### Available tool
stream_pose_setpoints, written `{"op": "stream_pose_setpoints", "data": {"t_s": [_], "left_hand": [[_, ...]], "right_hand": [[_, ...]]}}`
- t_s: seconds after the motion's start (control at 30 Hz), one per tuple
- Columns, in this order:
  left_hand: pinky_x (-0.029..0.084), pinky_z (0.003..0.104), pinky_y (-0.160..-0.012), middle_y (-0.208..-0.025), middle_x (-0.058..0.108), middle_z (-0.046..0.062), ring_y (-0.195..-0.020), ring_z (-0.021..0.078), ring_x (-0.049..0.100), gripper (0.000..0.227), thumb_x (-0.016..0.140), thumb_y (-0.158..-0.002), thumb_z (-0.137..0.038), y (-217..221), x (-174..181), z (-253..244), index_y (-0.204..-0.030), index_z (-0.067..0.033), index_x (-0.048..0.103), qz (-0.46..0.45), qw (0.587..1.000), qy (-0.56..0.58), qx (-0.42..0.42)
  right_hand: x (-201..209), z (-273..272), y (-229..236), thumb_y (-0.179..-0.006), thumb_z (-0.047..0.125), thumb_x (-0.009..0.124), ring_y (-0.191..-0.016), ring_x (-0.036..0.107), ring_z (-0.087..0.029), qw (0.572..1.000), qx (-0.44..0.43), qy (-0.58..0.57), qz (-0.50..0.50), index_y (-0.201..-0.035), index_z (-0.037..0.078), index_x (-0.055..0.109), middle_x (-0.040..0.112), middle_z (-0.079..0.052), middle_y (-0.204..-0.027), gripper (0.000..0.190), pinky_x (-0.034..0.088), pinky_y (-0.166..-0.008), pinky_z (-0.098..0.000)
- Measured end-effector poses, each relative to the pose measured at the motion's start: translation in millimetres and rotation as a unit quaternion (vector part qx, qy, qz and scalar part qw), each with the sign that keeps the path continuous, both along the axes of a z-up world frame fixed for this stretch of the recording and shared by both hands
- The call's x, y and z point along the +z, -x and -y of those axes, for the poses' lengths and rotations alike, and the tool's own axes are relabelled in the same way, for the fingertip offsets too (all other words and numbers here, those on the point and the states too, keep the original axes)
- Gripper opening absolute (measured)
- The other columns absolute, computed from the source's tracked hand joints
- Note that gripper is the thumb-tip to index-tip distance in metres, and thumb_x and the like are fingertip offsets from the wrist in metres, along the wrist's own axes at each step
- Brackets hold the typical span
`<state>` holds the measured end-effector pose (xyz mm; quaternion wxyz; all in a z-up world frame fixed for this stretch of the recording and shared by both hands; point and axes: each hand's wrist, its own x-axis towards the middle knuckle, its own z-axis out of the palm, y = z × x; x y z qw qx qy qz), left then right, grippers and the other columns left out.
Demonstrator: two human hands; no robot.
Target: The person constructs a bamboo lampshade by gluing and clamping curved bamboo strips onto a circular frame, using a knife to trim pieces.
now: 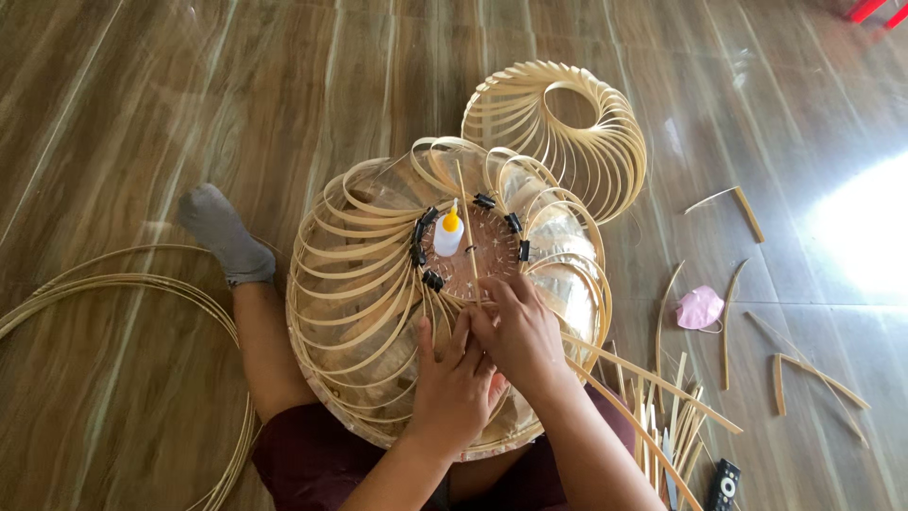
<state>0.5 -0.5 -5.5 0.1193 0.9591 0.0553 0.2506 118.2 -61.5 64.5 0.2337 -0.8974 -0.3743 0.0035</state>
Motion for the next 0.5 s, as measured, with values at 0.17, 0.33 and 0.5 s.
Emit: {"op": "stream_pose_setpoints", "data": {"t_s": [0.17,0.33,0.5], "left_hand": [[0.011,0.078,-0.116,-0.147,0.053,0.014,-0.151,0.0353,0.030,0.051,0.061,-0.093,-0.036,3,-7,-1,-0.133,-0.0046,0.066,-0.002,1.000,0.007,-0.004],[0.009,0.077,-0.115,-0.147,0.055,0.017,-0.150,0.0359,0.029,0.054,0.060,-0.091,-0.037,2,-5,-2,-0.131,-0.0013,0.065,-0.026,1.000,-0.004,-0.006],[0.007,0.076,-0.115,-0.146,0.056,0.017,-0.150,0.0368,0.028,0.054,0.058,-0.092,-0.038,2,-5,-1,-0.131,0.0001,0.064,-0.076,0.997,-0.027,0.000]], "right_hand": [[-10,-9,7,-0.090,0.024,0.062,-0.104,0.063,-0.029,0.997,-0.045,0.067,-0.009,-0.129,0.007,0.060,0.066,-0.013,-0.109,0.042,0.055,-0.076,-0.0444],[-19,-15,5,-0.087,0.021,0.062,-0.106,0.062,-0.030,0.996,-0.050,0.074,0.001,-0.130,0.008,0.060,0.066,-0.013,-0.109,0.046,0.053,-0.086,-0.0456],[-17,-13,7,-0.086,0.023,0.063,-0.106,0.063,-0.030,0.997,-0.046,0.065,0.000,-0.129,0.007,0.061,0.066,-0.013,-0.107,0.046,0.053,-0.086,-0.0457]]}}
